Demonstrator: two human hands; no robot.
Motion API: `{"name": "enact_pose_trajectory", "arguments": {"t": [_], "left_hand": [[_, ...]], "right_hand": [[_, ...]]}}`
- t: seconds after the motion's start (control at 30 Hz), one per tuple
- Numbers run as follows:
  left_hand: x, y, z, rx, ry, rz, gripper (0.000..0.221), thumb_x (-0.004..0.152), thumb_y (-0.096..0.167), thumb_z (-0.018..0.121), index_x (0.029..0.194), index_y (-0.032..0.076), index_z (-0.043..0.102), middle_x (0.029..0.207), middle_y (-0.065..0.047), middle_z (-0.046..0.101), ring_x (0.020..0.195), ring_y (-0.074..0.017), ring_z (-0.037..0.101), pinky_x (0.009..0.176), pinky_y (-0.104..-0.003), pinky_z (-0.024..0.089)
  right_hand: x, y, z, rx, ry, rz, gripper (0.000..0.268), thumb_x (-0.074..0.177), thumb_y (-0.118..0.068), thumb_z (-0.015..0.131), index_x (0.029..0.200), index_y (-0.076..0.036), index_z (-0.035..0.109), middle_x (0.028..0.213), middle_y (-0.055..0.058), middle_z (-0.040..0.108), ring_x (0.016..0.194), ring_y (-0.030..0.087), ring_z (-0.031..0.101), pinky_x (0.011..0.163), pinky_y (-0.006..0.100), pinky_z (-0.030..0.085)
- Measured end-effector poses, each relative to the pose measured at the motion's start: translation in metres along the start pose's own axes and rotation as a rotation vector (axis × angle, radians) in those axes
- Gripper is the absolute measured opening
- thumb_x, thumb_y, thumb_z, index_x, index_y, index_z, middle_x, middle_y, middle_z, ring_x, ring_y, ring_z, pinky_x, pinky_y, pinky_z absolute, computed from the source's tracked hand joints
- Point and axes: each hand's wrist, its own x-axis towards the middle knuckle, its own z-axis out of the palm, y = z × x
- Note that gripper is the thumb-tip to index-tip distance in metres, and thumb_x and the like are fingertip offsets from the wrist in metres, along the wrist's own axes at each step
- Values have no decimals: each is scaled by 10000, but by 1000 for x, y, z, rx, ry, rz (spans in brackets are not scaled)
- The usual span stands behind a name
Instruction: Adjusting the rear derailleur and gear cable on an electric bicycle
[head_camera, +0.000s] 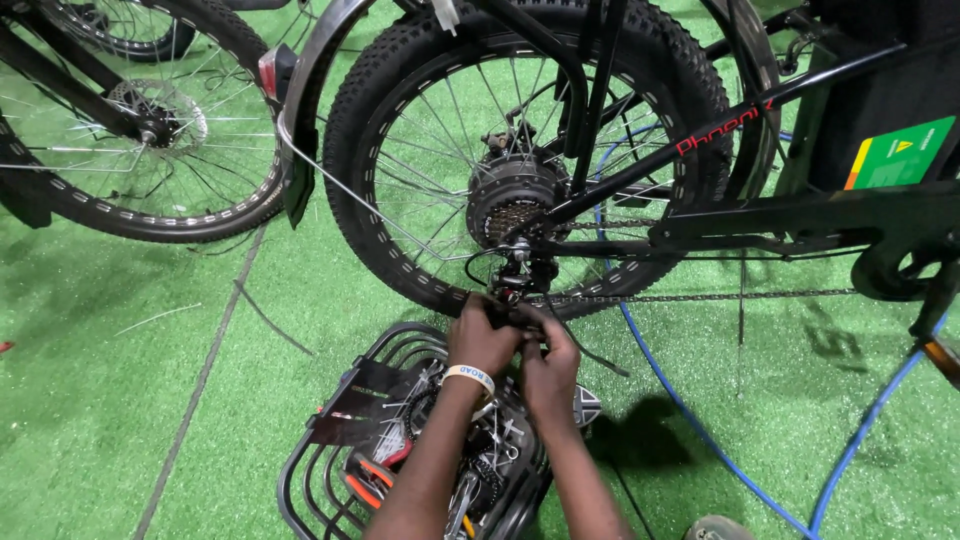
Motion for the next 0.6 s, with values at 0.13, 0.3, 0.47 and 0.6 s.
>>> {"name": "enact_pose_trajectory", "arguments": {"t": [0.13, 0.3, 0.47, 0.6], "left_hand": [[9, -10, -2, -40, -6, 24, 363, 698, 228, 687, 1041, 108, 667, 987, -160, 722, 1042, -379, 654, 881, -482, 531], [-7, 3, -12, -128, 60, 108, 285, 769, 125, 632, 1043, 80, 693, 986, -173, 723, 1038, -385, 654, 881, -476, 536], [-26, 12, -34, -123, 178, 190, 259, 785, 1, 516, 903, 60, 739, 892, -171, 730, 936, -405, 680, 846, -490, 549], [-20, 5, -41, -256, 267, 105, 224, 771, 74, 593, 968, 108, 696, 972, -130, 724, 1021, -351, 661, 903, -491, 511]], "right_hand": [[-7, 26, -2, -116, 39, 69, 285, 858, -18, 593, 1080, -139, 724, 886, 93, 736, 790, 206, 706, 737, 361, 595], [-16, -3, -5, -111, 32, 104, 297, 873, -59, 602, 1144, -138, 692, 951, 119, 740, 808, 214, 702, 768, 373, 566], [-24, -28, -6, -116, 104, 57, 309, 854, -50, 623, 1155, -82, 686, 1061, 169, 711, 915, 267, 683, 841, 394, 530], [-32, -27, -13, -178, 202, 110, 277, 858, -102, 645, 1129, -125, 697, 1140, 133, 689, 956, 287, 680, 846, 398, 523]]}}
